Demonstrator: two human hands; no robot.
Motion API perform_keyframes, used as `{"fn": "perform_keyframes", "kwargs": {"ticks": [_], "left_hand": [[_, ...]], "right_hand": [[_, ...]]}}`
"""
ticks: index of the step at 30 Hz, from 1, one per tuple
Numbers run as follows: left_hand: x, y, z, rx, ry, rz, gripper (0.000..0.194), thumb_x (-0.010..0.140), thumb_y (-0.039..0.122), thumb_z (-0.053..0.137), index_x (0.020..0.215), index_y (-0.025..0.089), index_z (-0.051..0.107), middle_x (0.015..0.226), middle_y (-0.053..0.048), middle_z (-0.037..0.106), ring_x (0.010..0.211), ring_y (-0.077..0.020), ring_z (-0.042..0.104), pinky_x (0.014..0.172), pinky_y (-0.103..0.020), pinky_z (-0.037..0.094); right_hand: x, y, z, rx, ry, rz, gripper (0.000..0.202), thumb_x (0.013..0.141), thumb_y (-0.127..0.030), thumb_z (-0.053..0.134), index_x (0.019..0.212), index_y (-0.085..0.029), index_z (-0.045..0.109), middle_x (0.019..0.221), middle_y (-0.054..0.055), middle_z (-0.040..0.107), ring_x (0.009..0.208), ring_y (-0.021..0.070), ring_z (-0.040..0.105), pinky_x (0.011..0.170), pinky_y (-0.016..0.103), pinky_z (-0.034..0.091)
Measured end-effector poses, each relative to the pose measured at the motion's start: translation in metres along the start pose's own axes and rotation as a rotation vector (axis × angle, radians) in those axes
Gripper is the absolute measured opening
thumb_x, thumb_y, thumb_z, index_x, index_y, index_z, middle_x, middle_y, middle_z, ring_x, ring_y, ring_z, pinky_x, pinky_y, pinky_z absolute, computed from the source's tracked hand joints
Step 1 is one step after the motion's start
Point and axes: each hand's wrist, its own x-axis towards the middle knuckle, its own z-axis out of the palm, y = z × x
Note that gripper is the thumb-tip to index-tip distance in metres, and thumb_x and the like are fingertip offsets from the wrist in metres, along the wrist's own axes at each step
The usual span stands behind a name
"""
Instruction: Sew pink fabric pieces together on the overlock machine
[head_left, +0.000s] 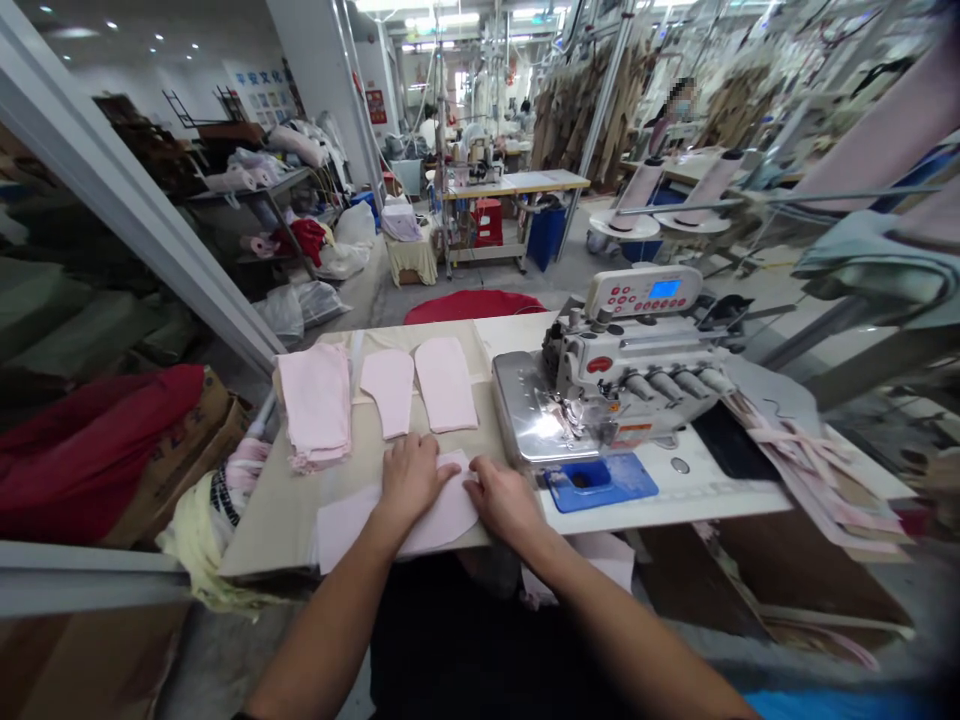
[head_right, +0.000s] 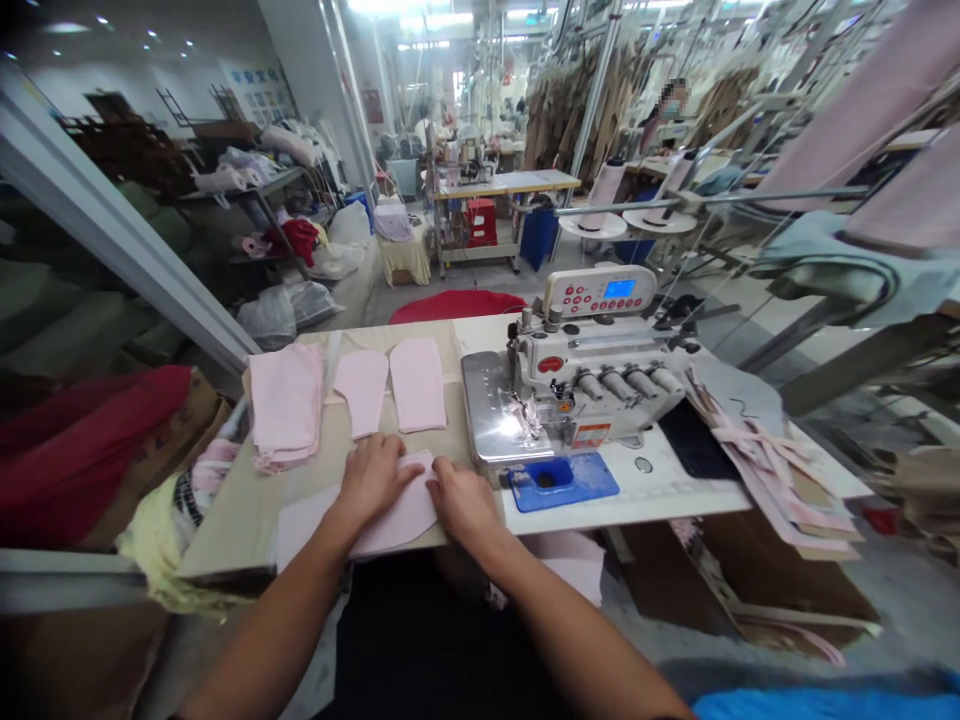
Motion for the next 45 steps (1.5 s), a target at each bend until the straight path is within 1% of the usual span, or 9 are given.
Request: {"fn": "perform_keyframes", "kwargs": {"ticks": [4,8,11,15,21,28,32,37,45], "left_hand": [[0.010,0.003,0.007,-0.173,0.037,-0.020,0.026,0.089,0.041,0.063,0.081,0.016,0.064,0.093,-0.015,0.066,0.099,-0.0308,0.059,0.088,-0.043,0.040],[0.009,-0.006,-0.001,-0.331,-0.042,0.063,0.031,0.089,0.042,0.061,0.069,0.019,0.056,0.071,-0.004,0.065,0.071,-0.0183,0.060,0.069,-0.031,0.045],[0.006,-0.014,-0.016,-0.604,-0.071,0.147,0.031,0.085,0.043,0.066,0.071,0.019,0.051,0.077,-0.002,0.068,0.071,-0.0144,0.063,0.065,-0.026,0.048],[0.008,-0.013,-0.029,-1.044,-0.026,0.168,0.028,0.076,0.038,0.079,0.082,0.017,0.060,0.083,-0.003,0.070,0.075,-0.0147,0.065,0.069,-0.026,0.052],[0.028,0.033,-0.031,-0.958,0.012,0.164,0.024,0.079,0.039,0.077,0.086,0.017,0.070,0.082,-0.004,0.074,0.075,-0.0169,0.068,0.070,-0.027,0.054],[0.058,0.111,-0.025,-0.569,0.042,0.522,0.014,0.090,0.033,0.064,0.091,0.023,0.073,0.089,-0.003,0.075,0.082,-0.0187,0.068,0.076,-0.030,0.053],[0.066,0.141,-0.013,-0.284,0.171,0.584,0.012,0.092,0.027,0.060,0.095,0.022,0.070,0.096,-0.007,0.069,0.093,-0.0216,0.065,0.083,-0.033,0.049],[0.054,0.152,-0.002,-0.177,0.289,0.462,0.014,0.095,0.027,0.055,0.087,0.022,0.065,0.086,-0.006,0.066,0.084,-0.0220,0.062,0.077,-0.034,0.046],[0.036,0.146,-0.008,-0.484,0.125,0.716,0.012,0.093,0.024,0.057,0.097,0.023,0.068,0.097,-0.007,0.071,0.095,-0.0220,0.064,0.087,-0.038,0.050]], "right_hand": [[-0.001,0.001,-0.006,0.010,-0.037,0.006,0.027,0.094,-0.034,0.063,0.118,-0.023,0.061,0.110,0.010,0.072,0.097,0.0238,0.068,0.080,0.029,0.044],[-0.008,0.004,-0.007,0.152,0.063,-0.029,0.038,0.088,-0.031,0.070,0.124,-0.022,0.061,0.115,0.011,0.070,0.098,0.0239,0.066,0.084,0.032,0.046],[-0.015,0.006,-0.006,0.520,0.108,-0.088,0.042,0.081,-0.023,0.074,0.122,-0.021,0.064,0.106,0.005,0.071,0.090,0.0190,0.064,0.080,0.028,0.047],[-0.022,0.009,-0.003,1.117,-0.068,-0.060,0.022,0.077,-0.036,0.077,0.082,-0.016,0.069,0.071,-0.002,0.065,0.063,0.0130,0.056,0.059,0.024,0.043],[-0.041,0.028,-0.018,1.456,0.053,0.061,0.039,0.073,-0.052,0.081,0.077,-0.017,0.064,0.063,-0.004,0.060,0.052,0.0105,0.051,0.049,0.022,0.042],[-0.059,0.066,-0.035,1.548,0.394,0.236,0.037,0.073,-0.051,0.082,0.073,-0.017,0.066,0.060,-0.003,0.060,0.048,0.0107,0.050,0.044,0.022,0.041],[-0.052,0.077,-0.031,1.686,0.418,0.266,0.039,0.072,-0.052,0.082,0.076,-0.015,0.069,0.060,-0.002,0.062,0.047,0.0106,0.049,0.041,0.022,0.038],[-0.048,0.074,-0.027,1.765,0.354,0.207,0.040,0.069,-0.047,0.086,0.086,-0.012,0.074,0.071,0.004,0.070,0.062,0.0164,0.061,0.059,0.029,0.051],[-0.056,0.064,-0.008,1.724,0.286,0.257,0.053,0.064,-0.048,0.090,0.102,-0.018,0.069,0.071,0.003,0.070,0.055,0.0177,0.061,0.046,0.028,0.048]]}}
